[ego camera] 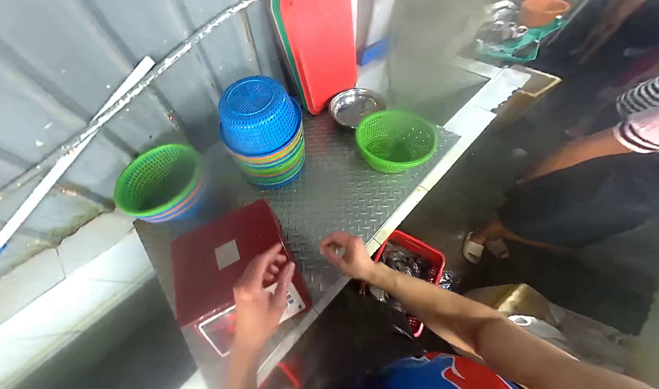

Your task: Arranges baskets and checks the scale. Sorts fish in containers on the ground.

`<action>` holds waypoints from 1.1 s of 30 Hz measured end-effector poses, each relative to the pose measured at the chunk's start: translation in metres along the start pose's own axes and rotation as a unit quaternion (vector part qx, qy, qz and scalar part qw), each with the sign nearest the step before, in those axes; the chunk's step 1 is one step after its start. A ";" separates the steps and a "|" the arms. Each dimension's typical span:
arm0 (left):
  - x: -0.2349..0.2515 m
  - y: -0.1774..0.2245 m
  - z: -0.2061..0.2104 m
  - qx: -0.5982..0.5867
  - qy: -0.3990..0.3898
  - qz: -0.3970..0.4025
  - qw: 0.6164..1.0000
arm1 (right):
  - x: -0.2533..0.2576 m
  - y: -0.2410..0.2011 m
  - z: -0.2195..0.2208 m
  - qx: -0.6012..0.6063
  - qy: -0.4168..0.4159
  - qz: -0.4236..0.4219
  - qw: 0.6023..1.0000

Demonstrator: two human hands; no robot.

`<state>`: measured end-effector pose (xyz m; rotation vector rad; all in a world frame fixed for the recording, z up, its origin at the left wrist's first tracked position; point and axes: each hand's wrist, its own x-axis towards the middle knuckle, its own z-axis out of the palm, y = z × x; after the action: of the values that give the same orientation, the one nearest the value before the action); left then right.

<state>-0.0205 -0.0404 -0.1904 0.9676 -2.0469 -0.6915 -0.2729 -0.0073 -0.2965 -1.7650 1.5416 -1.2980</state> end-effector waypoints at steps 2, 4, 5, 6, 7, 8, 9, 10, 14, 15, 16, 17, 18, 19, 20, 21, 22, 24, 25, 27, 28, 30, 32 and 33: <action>0.067 -0.005 -0.009 0.010 0.006 0.041 0.999 | 0.056 0.016 -0.021 0.005 0.020 0.076 0.997; 0.134 -0.024 -0.014 0.030 0.015 0.034 0.999 | 0.113 0.033 -0.041 0.032 0.042 0.118 0.992; 0.166 -0.038 -0.014 0.039 0.020 0.007 0.999 | 0.140 0.042 -0.050 0.052 0.060 0.127 0.989; 0.197 -0.055 -0.013 0.037 0.030 -0.034 0.998 | 0.166 0.052 -0.058 0.071 0.075 0.136 0.985; 0.225 -0.074 -0.010 0.015 0.051 -0.093 0.994 | 0.192 0.063 -0.065 0.098 0.087 0.149 0.980; 0.252 -0.095 -0.005 -0.031 0.084 -0.163 0.983 | 0.217 0.074 -0.072 0.132 0.093 0.169 0.972; 0.276 -0.117 0.000 -0.087 0.125 -0.234 0.960 | 0.243 0.084 -0.077 0.165 0.097 0.194 0.962; 0.297 -0.140 0.004 -0.131 0.163 -0.295 0.932 | 0.267 0.095 -0.080 0.187 0.098 0.220 0.952; 0.341 -0.228 0.030 -0.157 0.207 -0.421 0.869 | 0.364 0.152 -0.079 0.205 0.099 0.293 0.929; 0.343 -0.241 0.038 -0.172 0.211 -0.435 0.858 | 0.383 0.158 -0.076 0.194 0.099 0.291 0.932; 0.346 -0.247 0.046 -0.203 0.217 -0.437 0.849 | 0.401 0.157 -0.074 0.179 0.095 0.284 0.937; 0.348 -0.250 0.054 -0.245 0.224 -0.424 0.842 | 0.416 0.154 -0.073 0.162 0.083 0.278 0.943; 0.347 -0.250 0.060 -0.292 0.226 -0.403 0.837 | 0.429 0.151 -0.070 0.149 0.062 0.276 0.948; 0.347 -0.247 0.063 -0.328 0.228 -0.377 0.835 | 0.439 0.151 -0.063 0.147 0.036 0.277 0.949; 0.346 -0.244 0.064 -0.349 0.229 -0.358 0.835 | 0.446 0.151 -0.053 0.159 0.015 0.285 0.945; 0.343 -0.239 0.064 -0.355 0.226 -0.347 0.838 | 0.446 0.152 -0.043 0.172 0.006 0.297 0.939; 0.342 -0.231 0.062 -0.352 0.220 -0.340 0.844 | 0.444 0.152 -0.037 0.173 0.007 0.306 0.936; 0.349 -0.213 0.052 -0.336 0.203 -0.309 0.866 | 0.444 0.145 -0.044 0.126 0.011 0.302 0.945; 0.355 -0.204 0.047 -0.338 0.206 -0.293 0.870 | 0.446 0.138 -0.051 0.104 0.007 0.288 0.952; 0.363 -0.186 0.035 -0.363 0.212 -0.266 0.868 | 0.444 0.125 -0.062 0.102 0.009 0.264 0.959; 0.369 -0.177 0.028 -0.375 0.212 -0.255 0.866 | 0.446 0.119 -0.065 0.119 0.016 0.252 0.960; 0.383 -0.162 0.013 -0.371 0.216 -0.249 0.868 | 0.451 0.109 -0.073 0.164 0.026 0.235 0.958; 0.386 -0.157 0.006 -0.312 0.214 -0.262 0.888 | 0.452 0.108 -0.075 0.190 0.020 0.233 0.953; 0.384 -0.159 0.005 -0.244 0.206 -0.285 0.904 | 0.451 0.112 -0.075 0.192 0.014 0.243 0.951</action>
<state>-0.1255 -0.4409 -0.1542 1.2787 -1.1306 -1.1241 -0.4259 -0.4411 -0.1977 -1.0466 1.4874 -1.2591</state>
